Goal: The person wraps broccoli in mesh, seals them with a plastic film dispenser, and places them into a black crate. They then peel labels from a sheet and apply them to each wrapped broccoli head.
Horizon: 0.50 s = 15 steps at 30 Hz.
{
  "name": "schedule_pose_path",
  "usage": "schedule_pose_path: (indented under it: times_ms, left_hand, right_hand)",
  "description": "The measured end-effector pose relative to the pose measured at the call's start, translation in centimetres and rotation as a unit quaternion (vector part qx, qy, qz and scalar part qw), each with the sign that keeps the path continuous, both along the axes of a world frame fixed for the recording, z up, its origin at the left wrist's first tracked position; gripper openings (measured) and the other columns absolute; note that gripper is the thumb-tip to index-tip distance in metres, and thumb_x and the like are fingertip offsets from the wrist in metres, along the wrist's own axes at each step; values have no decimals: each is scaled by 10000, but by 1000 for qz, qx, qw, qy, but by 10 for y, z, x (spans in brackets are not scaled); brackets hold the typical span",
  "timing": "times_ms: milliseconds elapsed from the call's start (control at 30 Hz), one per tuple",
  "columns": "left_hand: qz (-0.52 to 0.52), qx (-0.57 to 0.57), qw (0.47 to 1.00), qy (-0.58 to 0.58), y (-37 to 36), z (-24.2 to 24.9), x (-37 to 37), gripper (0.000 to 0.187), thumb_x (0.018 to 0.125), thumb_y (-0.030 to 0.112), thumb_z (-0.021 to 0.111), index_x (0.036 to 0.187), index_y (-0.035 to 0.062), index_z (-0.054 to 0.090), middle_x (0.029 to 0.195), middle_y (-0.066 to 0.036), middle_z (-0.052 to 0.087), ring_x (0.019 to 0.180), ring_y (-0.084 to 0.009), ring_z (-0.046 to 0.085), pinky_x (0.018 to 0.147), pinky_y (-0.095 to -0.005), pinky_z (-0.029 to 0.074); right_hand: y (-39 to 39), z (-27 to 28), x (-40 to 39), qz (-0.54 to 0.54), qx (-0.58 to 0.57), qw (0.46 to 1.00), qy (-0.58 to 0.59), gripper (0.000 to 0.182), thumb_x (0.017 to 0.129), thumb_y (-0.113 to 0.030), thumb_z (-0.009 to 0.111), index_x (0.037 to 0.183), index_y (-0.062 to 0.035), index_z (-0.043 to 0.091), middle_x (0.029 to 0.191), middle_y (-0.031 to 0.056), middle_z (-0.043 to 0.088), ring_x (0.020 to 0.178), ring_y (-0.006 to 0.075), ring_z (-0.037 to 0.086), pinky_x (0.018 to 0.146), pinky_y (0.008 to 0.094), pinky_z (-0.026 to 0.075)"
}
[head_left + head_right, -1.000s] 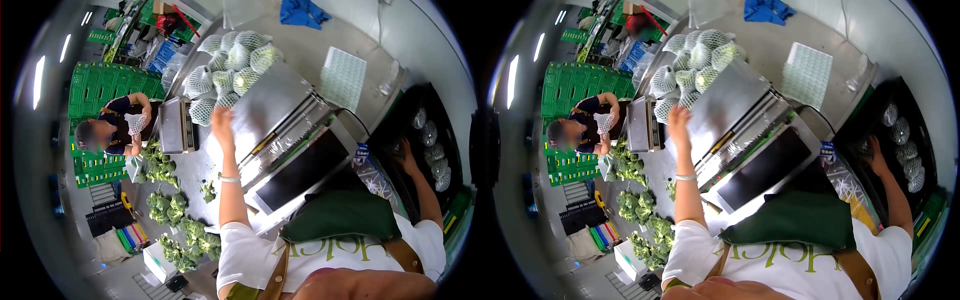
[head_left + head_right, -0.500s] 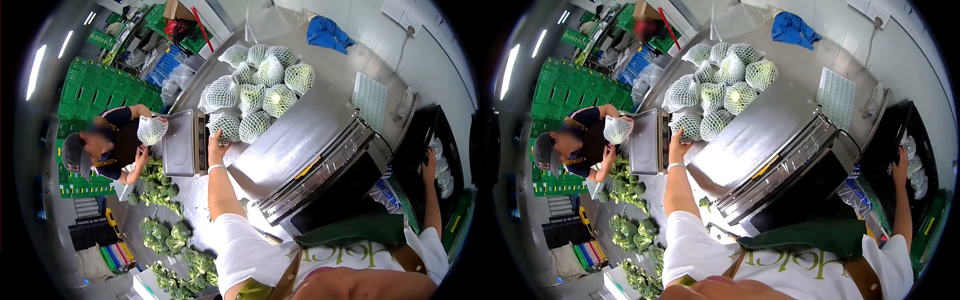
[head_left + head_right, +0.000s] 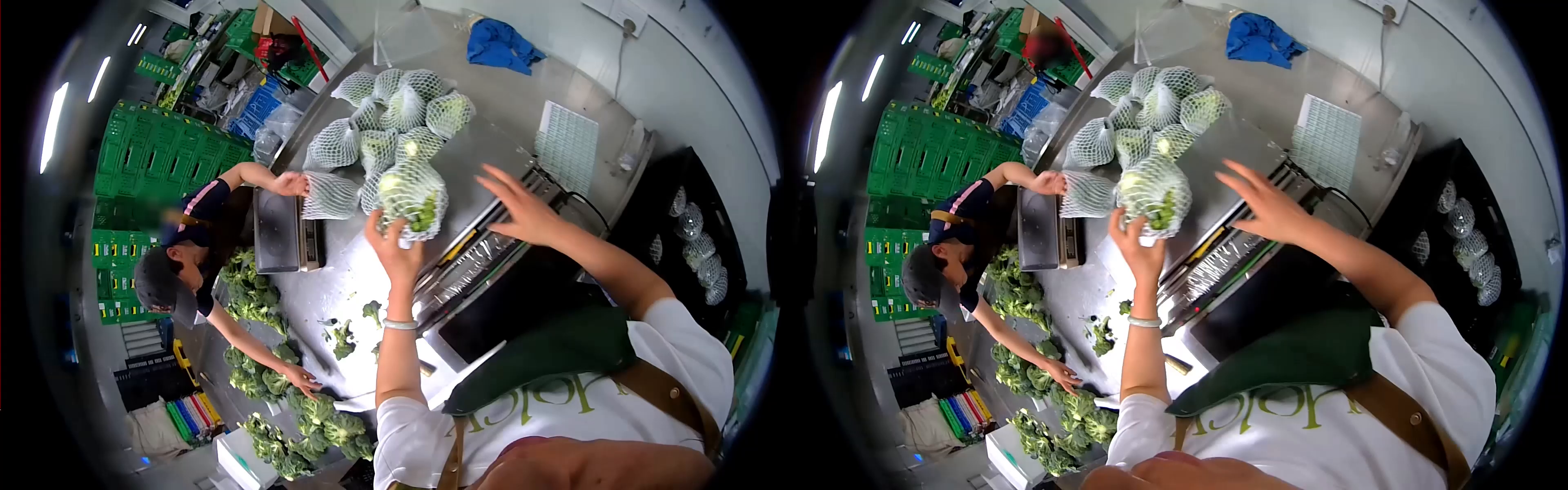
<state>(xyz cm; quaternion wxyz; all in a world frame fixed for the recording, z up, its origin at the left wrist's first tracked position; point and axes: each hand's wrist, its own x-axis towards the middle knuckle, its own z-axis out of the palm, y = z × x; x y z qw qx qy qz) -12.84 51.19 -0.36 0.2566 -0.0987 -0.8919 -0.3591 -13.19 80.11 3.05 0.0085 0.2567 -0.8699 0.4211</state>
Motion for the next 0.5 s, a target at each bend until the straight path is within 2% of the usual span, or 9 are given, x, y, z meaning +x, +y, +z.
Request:
schedule_pose_path:
  times_ms: [33, 100, 133, 200, 267, 333, 400, 433, 500]
  left_hand:
    - [3, -9, 1000, -9, 21, -4, 10, 418, 589, -25, 735, 985, 44, 619, 1311, -230, 445, 1252, -417, 411, 1044, -477, 358]
    - [38, -86, 995, -19, 40, -17, 26, 392, 603, -15, 763, 955, 47, 602, 1321, -230, 427, 1248, -419, 421, 1020, -462, 383]
    - [54, -96, 993, -38, 45, -18, 33, 455, 608, -26, 758, 1015, 44, 567, 1322, -241, 416, 1251, -431, 417, 1024, -459, 387]
    - [66, -20, 994, -81, 46, -14, 44, 544, 612, -32, 760, 1095, 47, 523, 1328, -240, 407, 1249, -439, 418, 1034, -459, 384]
    - [53, 6, 993, -104, 35, -16, 55, 652, 626, -17, 765, 1203, 34, 467, 1338, -239, 419, 1269, -431, 412, 1047, -431, 389]
    - [29, 81, 988, -125, 30, 1, 71, 649, 678, -52, 745, 1251, 40, 455, 1398, -199, 403, 1291, -367, 426, 1044, -426, 405]
    - [74, 129, 975, -162, 27, 29, 100, 702, 749, -97, 705, 1360, 51, 393, 1405, -151, 420, 1217, -271, 520, 1008, -391, 466]
    - [155, 223, 949, -159, 16, 22, 115, 533, 785, -62, 698, 1277, 12, 506, 1222, -109, 582, 1094, -212, 591, 910, -368, 511]
    - [328, 122, 909, -228, -19, -18, 149, 281, 808, 50, 734, 1077, 4, 668, 960, -88, 684, 901, -213, 639, 784, -369, 517]
  right_hand:
    - [-11, -5, -16, 7, -21, 999, -30, 912, 738, -159, 776, 1495, -129, 268, 1545, 150, 235, 1401, 370, 291, 1119, 445, 333]
    - [-19, -20, -40, 83, -4, 995, -49, 996, 719, -143, 796, 1515, -152, 198, 1555, 149, 214, 1375, 373, 346, 1092, 441, 381]
    - [-23, -25, -40, 121, 5, 989, -84, 1002, 716, -140, 798, 1517, -160, 197, 1559, 150, 207, 1363, 373, 365, 1089, 440, 386]
    - [-24, -20, -35, 175, 32, 976, -124, 1007, 705, -128, 800, 1519, -179, 208, 1557, 157, 222, 1348, 365, 395, 1095, 430, 384]
    - [-17, -19, -37, 184, 17, 981, -58, 989, 713, -116, 787, 1518, -173, 216, 1549, 164, 244, 1354, 362, 388, 1100, 422, 379]
    - [-2, -16, -38, 173, -12, 985, -19, 944, 735, -104, 761, 1515, -157, 230, 1530, 165, 289, 1362, 351, 381, 1103, 412, 370]
    - [29, 0, -33, 134, -3, 990, -49, 821, 760, -115, 736, 1471, -110, 326, 1484, 146, 370, 1352, 328, 392, 1116, 402, 348]
    - [49, -11, -32, 73, 44, 996, 16, 678, 771, -141, 732, 1387, -87, 452, 1385, 142, 472, 1277, 323, 456, 1071, 400, 387]
    - [79, -34, -23, -55, 62, 995, 58, 379, 783, -281, 739, 1058, -35, 652, 1070, 97, 611, 1062, 295, 531, 926, 427, 429]
